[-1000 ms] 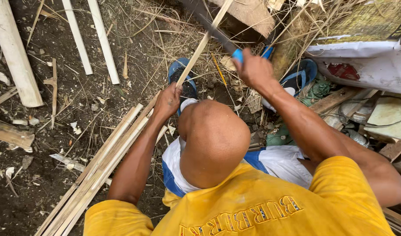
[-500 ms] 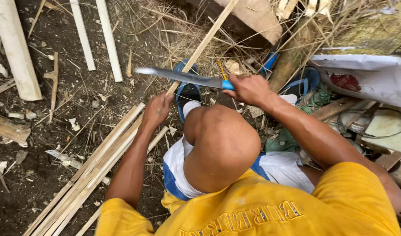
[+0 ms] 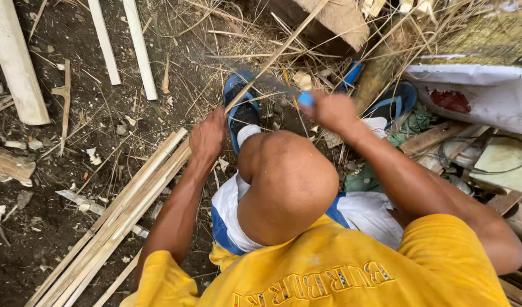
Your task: The person sits on the ground and uses a hand saw to cut thin bamboo strips. They hold the bamboo with one hand and saw with the other, cutting multiple pieces and placing them aside.
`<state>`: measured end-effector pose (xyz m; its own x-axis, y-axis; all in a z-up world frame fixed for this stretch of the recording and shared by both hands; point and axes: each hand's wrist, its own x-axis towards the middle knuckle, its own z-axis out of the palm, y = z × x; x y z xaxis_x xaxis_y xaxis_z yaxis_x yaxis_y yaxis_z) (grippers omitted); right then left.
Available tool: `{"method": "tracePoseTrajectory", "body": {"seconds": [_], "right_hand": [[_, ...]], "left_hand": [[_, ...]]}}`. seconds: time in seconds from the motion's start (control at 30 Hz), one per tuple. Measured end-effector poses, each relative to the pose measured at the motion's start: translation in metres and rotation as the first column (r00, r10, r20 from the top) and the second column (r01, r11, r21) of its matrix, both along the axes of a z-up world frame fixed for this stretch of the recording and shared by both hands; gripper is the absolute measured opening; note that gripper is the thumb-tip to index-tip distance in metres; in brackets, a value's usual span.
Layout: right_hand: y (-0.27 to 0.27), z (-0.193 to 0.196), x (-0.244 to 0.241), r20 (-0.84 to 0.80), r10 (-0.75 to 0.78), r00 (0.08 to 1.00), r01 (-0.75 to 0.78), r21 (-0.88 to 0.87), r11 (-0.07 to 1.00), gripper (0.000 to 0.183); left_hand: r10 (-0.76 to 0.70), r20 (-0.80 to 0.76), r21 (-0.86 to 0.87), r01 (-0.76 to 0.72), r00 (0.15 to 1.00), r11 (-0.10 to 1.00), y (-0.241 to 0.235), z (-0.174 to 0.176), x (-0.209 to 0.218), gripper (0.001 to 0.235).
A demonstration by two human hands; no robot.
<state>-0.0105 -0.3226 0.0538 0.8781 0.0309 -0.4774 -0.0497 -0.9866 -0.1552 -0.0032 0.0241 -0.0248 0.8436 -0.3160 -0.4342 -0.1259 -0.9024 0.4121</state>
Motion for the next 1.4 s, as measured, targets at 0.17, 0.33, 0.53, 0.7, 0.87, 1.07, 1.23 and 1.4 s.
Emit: {"method": "tracePoseTrajectory", "body": {"seconds": [0.17, 0.33, 0.53, 0.7, 0.87, 1.07, 1.23, 1.4], "right_hand": [[-0.026, 0.002, 0.006, -0.083, -0.280, 0.957, 0.285, 0.058, 0.957, 0.050], [-0.073, -0.051, 0.005, 0.123, 0.123, 0.985, -0.100, -0.177, 0.979, 0.056], [-0.123, -0.007, 0.038, 0.263, -0.452, 0.852, 0.455, 0.052, 0.889, 0.048], [0.000, -0.015, -0.006, -0.150, -0.268, 0.952, 0.269, -0.019, 0.963, 0.056], [0.000, -0.018, -0.017, 0.138, -0.015, 0.990, 0.002, 0.093, 0.996, 0.049], [-0.023, -0.042, -0.022, -0.019, 0.095, 0.995, -0.096, -0.029, 0.995, 0.054], [-0.123, -0.038, 0.025, 0.364, -0.476, 0.801, 0.488, 0.065, 0.871, 0.054], [-0.061, -0.023, 0.002, 0.148, -0.149, 0.978, 0.167, -0.116, 0.979, 0.061]], "left_hand": [[0.000, -0.053, -0.004, 0.000, 0.999, 1.000, -0.006, 0.001, -0.004, 0.025], [0.011, -0.181, 0.080, 0.003, 0.983, 0.997, 0.023, -0.011, -0.014, 0.030], [-0.037, 0.301, -0.263, 0.120, 0.953, 0.957, 0.045, 0.014, -0.028, 0.052], [-0.146, 0.113, -0.070, 0.154, 0.983, 0.986, -0.017, 0.026, 0.008, 0.039], [-0.134, -0.119, -0.034, 0.131, 0.984, 0.991, -0.018, 0.040, 0.009, 0.038], [-0.119, -0.034, -0.036, 0.118, 0.992, 0.992, -0.007, 0.027, 0.009, 0.036], [-0.157, 0.097, -0.005, 0.159, 0.983, 0.987, 0.031, 0.032, -0.014, 0.033], [-0.053, -0.277, -0.309, -0.036, 0.959, 0.950, -0.007, 0.021, 0.015, 0.035]]}}
